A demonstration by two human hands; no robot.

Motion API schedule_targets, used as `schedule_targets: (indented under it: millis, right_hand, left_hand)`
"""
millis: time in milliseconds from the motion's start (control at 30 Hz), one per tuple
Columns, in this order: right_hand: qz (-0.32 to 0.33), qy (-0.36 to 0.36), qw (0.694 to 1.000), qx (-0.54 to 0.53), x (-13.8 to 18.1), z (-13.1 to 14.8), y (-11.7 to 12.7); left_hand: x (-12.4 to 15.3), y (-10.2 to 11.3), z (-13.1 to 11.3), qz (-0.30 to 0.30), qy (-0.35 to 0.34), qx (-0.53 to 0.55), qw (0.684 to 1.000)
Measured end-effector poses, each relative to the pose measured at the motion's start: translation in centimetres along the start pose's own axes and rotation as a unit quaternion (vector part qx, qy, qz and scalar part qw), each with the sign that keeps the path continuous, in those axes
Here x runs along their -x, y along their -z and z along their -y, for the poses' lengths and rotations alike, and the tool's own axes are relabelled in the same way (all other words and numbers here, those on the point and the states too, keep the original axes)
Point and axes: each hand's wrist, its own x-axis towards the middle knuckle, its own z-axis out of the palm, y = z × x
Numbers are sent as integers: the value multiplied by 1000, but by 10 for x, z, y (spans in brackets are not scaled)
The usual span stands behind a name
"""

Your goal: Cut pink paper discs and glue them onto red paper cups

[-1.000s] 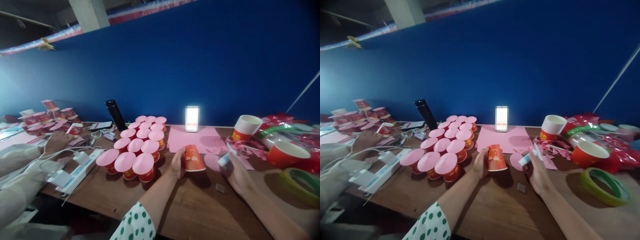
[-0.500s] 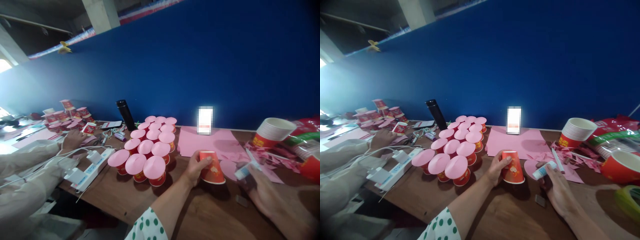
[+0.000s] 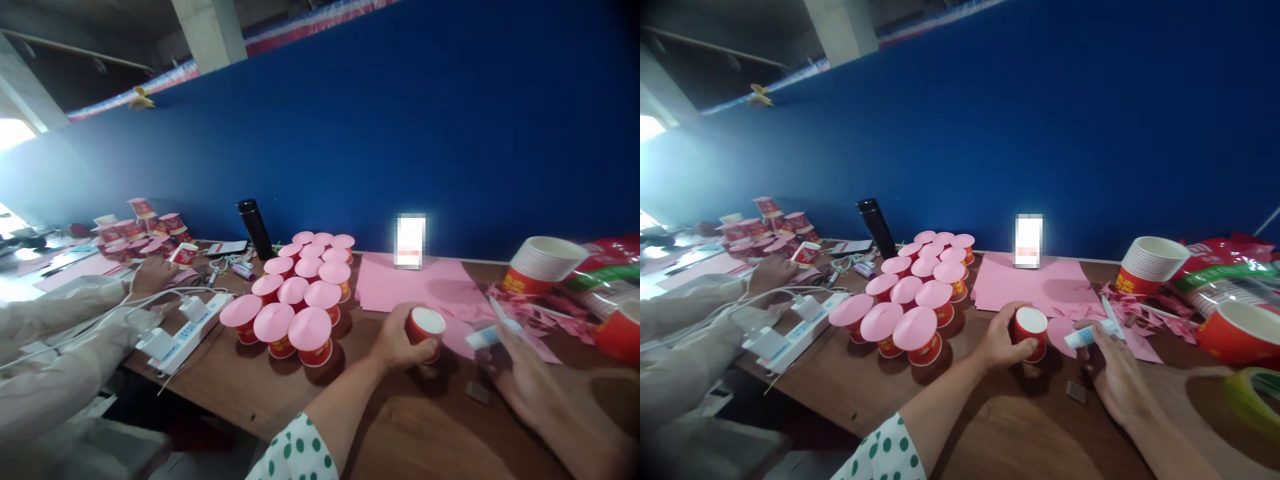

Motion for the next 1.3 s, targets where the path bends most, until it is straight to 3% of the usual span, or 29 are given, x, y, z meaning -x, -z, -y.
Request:
schedule_targets:
  millis: [167, 300, 433, 533, 667, 967, 1300]
  right_hand:
    - [-1, -41, 999, -28, 5, 3, -7]
    - [39, -37, 997, -46, 11, 6, -14]
    - [51, -25, 997, -56, 15, 11, -17]
    - [39, 6, 998, -51, 15, 16, -17]
    - [16, 65, 998, -20, 13, 16, -15]
    - [13, 194, 969, 154, 8, 2, 1]
    - [21, 232, 951, 204, 12, 3, 0]
  left_hand:
    - [0, -5, -3, -13, 9, -49, 999]
    - [0, -8, -3, -35, 31, -56, 997]
    - [-3, -7, -2, -16, 47, 6, 999]
    - [-5, -8, -3, 35, 49, 75, 995]
    - [-2, -11, -7, 68, 40, 72, 994]
    - [3, -15, -10, 33, -2, -46, 998]
    - [4, -17, -10, 34, -11, -76, 996]
